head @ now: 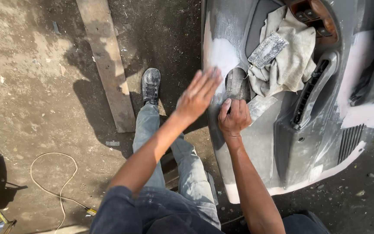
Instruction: The person sands a gray car bumper with a sanding block, focusing on smoothing the surface. They repeatedly rub the block over the bumper's curves and edges, occasionally pausing to wipe the surface with a cloth or their hand.
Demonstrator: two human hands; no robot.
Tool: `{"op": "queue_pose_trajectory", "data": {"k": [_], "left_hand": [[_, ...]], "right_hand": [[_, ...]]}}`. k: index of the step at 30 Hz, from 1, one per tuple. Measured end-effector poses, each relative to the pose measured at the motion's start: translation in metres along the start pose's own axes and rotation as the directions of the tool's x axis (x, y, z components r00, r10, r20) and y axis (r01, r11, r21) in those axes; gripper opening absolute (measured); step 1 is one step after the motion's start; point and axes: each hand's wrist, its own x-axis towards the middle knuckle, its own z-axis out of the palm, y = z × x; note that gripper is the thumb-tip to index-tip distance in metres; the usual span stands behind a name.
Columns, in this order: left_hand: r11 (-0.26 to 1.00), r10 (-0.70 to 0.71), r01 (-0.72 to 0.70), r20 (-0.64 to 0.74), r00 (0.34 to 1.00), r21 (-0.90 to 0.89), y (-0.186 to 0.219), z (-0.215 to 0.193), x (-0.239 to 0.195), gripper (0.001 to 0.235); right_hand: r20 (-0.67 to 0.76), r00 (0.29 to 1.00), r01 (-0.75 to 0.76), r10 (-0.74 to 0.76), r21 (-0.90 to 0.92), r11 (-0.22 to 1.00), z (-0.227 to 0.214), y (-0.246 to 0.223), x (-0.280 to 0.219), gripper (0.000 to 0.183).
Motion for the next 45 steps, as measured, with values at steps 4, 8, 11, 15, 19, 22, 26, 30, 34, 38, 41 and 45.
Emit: {"op": "queue_pose_trajectory", "data": {"k": [4, 8, 11, 15, 19, 22, 26, 30, 34, 38, 41, 45], "left_hand": [[0.994, 0.013, -0.017, 0.04, 0.999, 0.107, -0.001, -0.03, 0.049, 0.073], [0.985, 0.091, -0.083, 0.048, 0.995, -0.152, 0.018, -0.012, -0.025, 0.061], [0.978, 0.195, -0.201, 0.098, 0.976, 0.058, -0.01, -0.031, 0.019, 0.065], [0.975, 0.023, -0.041, 0.086, 0.996, 0.218, 0.006, -0.034, 0.02, 0.066], [0.938, 0.275, -0.32, 0.28, 0.92, 0.132, -0.012, -0.048, 0.006, 0.06], [0.97, 0.044, -0.081, 0.163, 0.986, 0.23, -0.011, -0.092, 0.081, 0.061], [0.89, 0.137, -0.234, 0.259, 0.956, 0.391, 0.006, -0.044, 0.005, 0.064], [0.924, 0.311, -0.377, 0.468, 0.827, 0.053, -0.025, -0.096, 0.067, 0.055], [0.839, 0.246, -0.449, 0.523, 0.816, 0.306, -0.035, -0.072, 0.081, 0.065], [0.823, 0.555, -0.527, 0.492, 0.67, -0.21, -0.043, -0.076, 0.073, 0.058], [0.776, 0.586, -0.554, 0.667, 0.459, -0.301, -0.067, -0.116, 0.15, 0.068], [0.751, 0.512, -0.653, 0.714, 0.478, -0.1, -0.059, -0.101, 0.146, 0.069]], "right_hand": [[0.048, 0.999, -0.018, 0.019, -0.024, 1.0, -0.013, -0.004, -0.01, 0.024], [-0.007, 1.0, -0.014, 0.014, -0.007, 1.0, 0.003, -0.001, 0.003, 0.024], [0.005, 1.0, -0.028, 0.028, -0.02, 0.999, 0.001, 0.001, -0.002, 0.022], [0.024, 0.999, -0.041, 0.041, -0.017, 0.999, -0.001, 0.0, -0.003, 0.023], [-0.009, 0.999, -0.037, 0.037, 0.002, 0.999, -0.001, 0.003, -0.004, 0.02], [-0.011, 0.999, -0.039, 0.039, -0.013, 0.999, -0.003, 0.003, -0.003, 0.021], [-0.021, 0.998, -0.063, 0.063, 0.004, 0.998, -0.012, 0.002, 0.003, 0.022], [-0.01, 0.997, -0.072, 0.072, -0.007, 0.997, -0.018, 0.0, 0.01, 0.022], [0.021, 0.993, -0.111, 0.112, -0.039, 0.993, -0.021, -0.002, 0.027, 0.019], [0.052, 0.974, -0.216, 0.22, -0.063, 0.974, -0.021, -0.015, 0.032, 0.019], [0.046, 0.934, -0.352, 0.354, -0.054, 0.935, -0.023, -0.032, 0.039, 0.018], [0.017, 0.828, -0.56, 0.56, -0.034, 0.828, -0.03, -0.046, 0.05, 0.013]]}}
